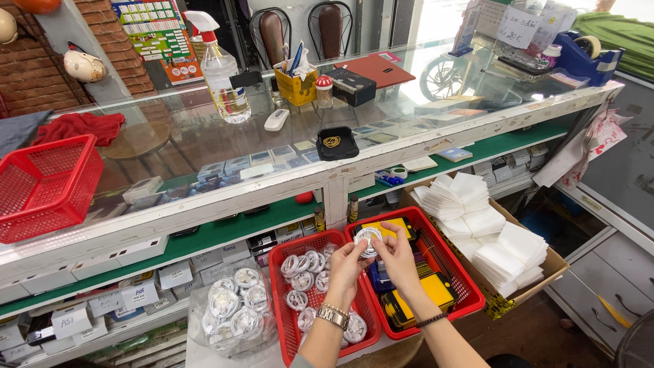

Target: The person repeatedly picks small wrapped items from a red basket, applies a label using a handheld labeler, and places the labeled items back into the basket. The process is repeated continuously throughout the clip.

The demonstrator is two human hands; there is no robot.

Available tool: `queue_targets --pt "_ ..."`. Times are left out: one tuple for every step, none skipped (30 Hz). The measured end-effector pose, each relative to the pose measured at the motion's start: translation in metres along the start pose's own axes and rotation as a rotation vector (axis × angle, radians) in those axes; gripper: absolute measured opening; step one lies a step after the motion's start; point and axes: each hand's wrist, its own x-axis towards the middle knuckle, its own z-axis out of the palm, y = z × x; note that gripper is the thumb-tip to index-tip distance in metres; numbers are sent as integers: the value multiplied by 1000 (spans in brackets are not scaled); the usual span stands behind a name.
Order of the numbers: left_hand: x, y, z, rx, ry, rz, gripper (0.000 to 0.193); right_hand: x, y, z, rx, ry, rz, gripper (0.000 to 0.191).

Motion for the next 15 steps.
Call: queue_targets --pt "-1 0 -3 -52 -21 -39 22 2 3 3 24 -19 14 44" --pt "-1 2 -8 -105 -42 -76 21 5 5 5 47 -38 25 44" --pt "0 4 -11 -159 -64 -111 21 7 7 8 70 -60 36 44" --pt "0 5 -14 -197 -63 -101 21 8 8 11 98 -74 41 44" --pt "-2 6 -18 -236 -56 -88 21 8 9 16 129 -93 50 44" --pt "-3 8 -23 -273 -50 -74 21 8 10 21 161 -111 57 44" --pt "-3 12 -27 -250 -29 -50 20 7 12 26 185 -127 61 45" --pt "-2 16 -32 -227 -9 -25 19 6 14 31 209 -144 64 46" --pt "-4 19 -37 -205 14 -3 18 3 14 36 231 -160 71 47" --pt "-7 20 -42 -190 7 7 18 0 14 41 179 -160 55 47" --pt "-9 21 -46 -173 -1 19 18 0 13 48 128 -161 36 47" --pt "-11 22 -50 -155 -9 32 18 0 11 55 79 -163 15 47" --pt "-12 24 -54 -152 17 62 18 -1 9 63 -13 -151 -18 48" --pt "-14 24 -57 -152 45 87 19 -3 7 70 -108 -138 -47 49" --pt "-16 26 -60 -152 71 116 19 -5 4 78 -203 -129 -81 49"
